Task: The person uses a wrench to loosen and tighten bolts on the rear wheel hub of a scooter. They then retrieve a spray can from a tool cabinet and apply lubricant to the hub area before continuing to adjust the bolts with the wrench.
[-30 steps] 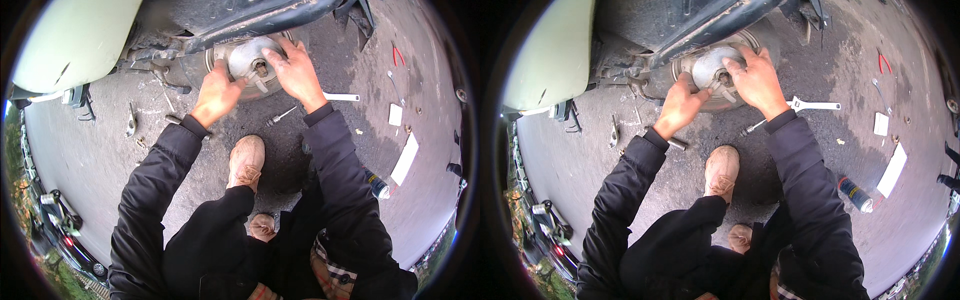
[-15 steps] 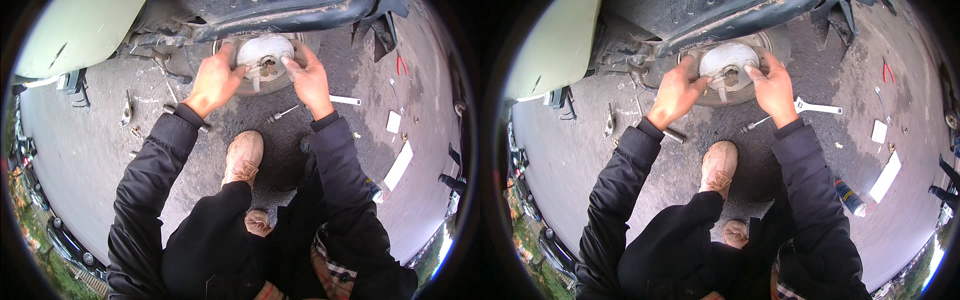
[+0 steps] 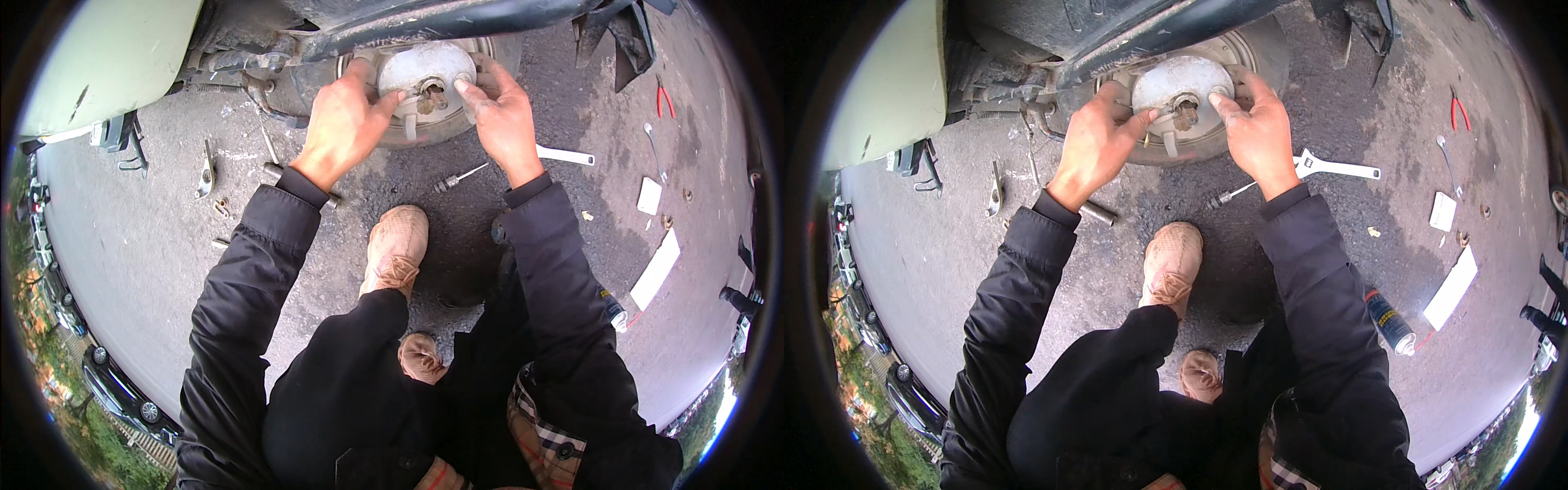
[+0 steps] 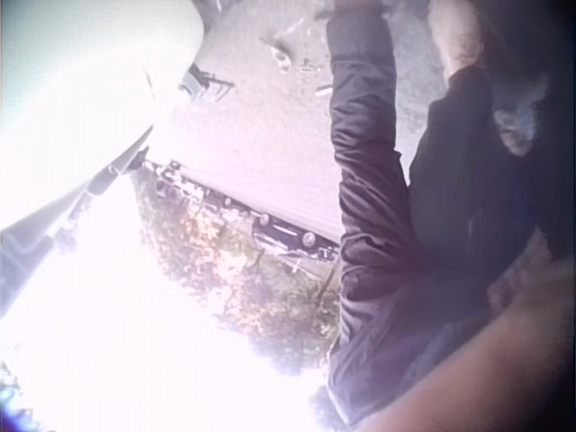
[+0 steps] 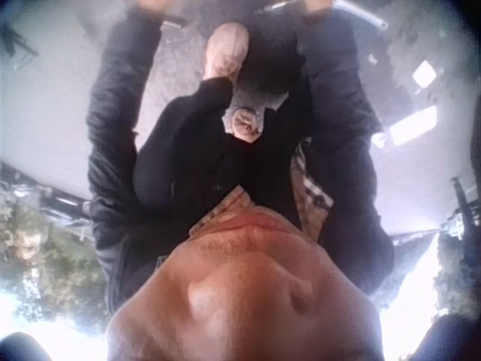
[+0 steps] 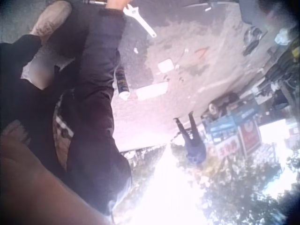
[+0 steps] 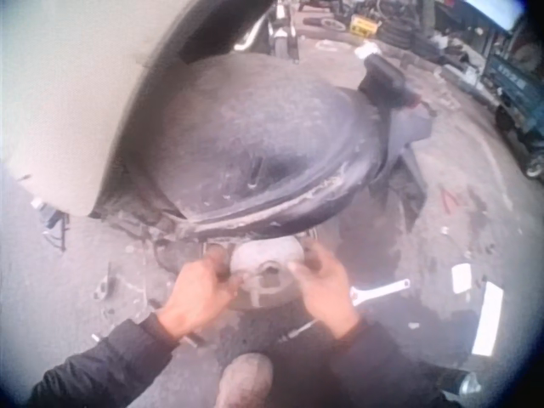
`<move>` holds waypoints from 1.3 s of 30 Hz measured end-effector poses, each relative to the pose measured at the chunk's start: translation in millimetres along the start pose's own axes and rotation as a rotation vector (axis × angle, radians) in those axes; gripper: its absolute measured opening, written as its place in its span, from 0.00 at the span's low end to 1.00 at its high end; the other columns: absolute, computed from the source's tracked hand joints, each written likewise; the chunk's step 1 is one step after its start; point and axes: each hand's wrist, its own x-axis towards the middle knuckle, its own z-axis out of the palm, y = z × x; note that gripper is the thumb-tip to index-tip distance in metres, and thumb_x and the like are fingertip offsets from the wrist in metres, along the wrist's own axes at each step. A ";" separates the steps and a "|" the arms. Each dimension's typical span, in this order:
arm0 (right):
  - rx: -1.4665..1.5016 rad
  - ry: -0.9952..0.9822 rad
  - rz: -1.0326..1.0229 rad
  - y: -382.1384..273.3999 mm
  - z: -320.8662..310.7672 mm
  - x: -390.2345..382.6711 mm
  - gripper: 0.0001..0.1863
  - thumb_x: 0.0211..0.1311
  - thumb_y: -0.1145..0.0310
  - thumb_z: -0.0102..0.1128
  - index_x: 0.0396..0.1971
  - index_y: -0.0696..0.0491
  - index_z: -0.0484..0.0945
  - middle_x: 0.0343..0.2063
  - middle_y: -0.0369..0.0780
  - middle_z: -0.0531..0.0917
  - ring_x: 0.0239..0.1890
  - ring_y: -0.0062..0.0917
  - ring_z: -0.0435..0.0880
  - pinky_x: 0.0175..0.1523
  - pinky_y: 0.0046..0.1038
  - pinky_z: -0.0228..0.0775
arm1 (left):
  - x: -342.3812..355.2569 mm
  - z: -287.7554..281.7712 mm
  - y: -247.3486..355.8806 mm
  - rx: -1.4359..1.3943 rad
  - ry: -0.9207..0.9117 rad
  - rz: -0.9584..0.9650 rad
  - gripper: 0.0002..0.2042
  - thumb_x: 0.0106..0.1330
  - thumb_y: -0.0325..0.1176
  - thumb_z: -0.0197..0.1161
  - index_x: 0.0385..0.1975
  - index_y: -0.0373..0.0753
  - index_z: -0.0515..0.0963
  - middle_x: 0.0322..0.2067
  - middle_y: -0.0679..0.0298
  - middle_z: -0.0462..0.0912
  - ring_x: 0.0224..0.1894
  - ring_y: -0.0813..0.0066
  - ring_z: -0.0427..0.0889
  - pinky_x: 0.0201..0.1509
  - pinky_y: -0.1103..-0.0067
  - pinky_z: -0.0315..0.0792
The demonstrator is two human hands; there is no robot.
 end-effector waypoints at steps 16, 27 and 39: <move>-0.969 -0.007 0.023 114.9 -189.6 -46.5 0.25 0.60 0.73 0.67 0.59 0.56 0.80 0.54 0.51 0.85 0.58 0.47 0.83 0.63 0.45 0.75 | -80.5 66.5 -31.4 -0.770 -0.244 -0.419 0.15 0.74 0.33 0.70 0.50 0.28 0.77 0.40 0.57 0.88 0.42 0.73 0.87 0.47 0.76 0.81; -1.224 -0.304 -0.057 108.3 -207.8 -35.0 0.19 0.56 0.67 0.65 0.46 0.55 0.74 0.36 0.54 0.85 0.41 0.57 0.85 0.50 0.55 0.76 | -73.0 54.2 -30.5 -0.760 -0.202 -0.448 0.20 0.76 0.38 0.69 0.55 0.27 0.77 0.46 0.57 0.87 0.49 0.72 0.85 0.56 0.74 0.79; -0.401 -0.464 0.227 -44.1 -99.3 -50.0 0.20 0.80 0.54 0.61 0.37 0.58 0.83 0.18 0.39 0.69 0.23 0.22 0.65 0.31 0.31 0.64 | -32.7 74.3 -25.4 -0.852 -0.327 -0.399 0.27 0.78 0.48 0.66 0.53 0.21 0.77 0.48 0.50 0.88 0.52 0.65 0.88 0.58 0.71 0.81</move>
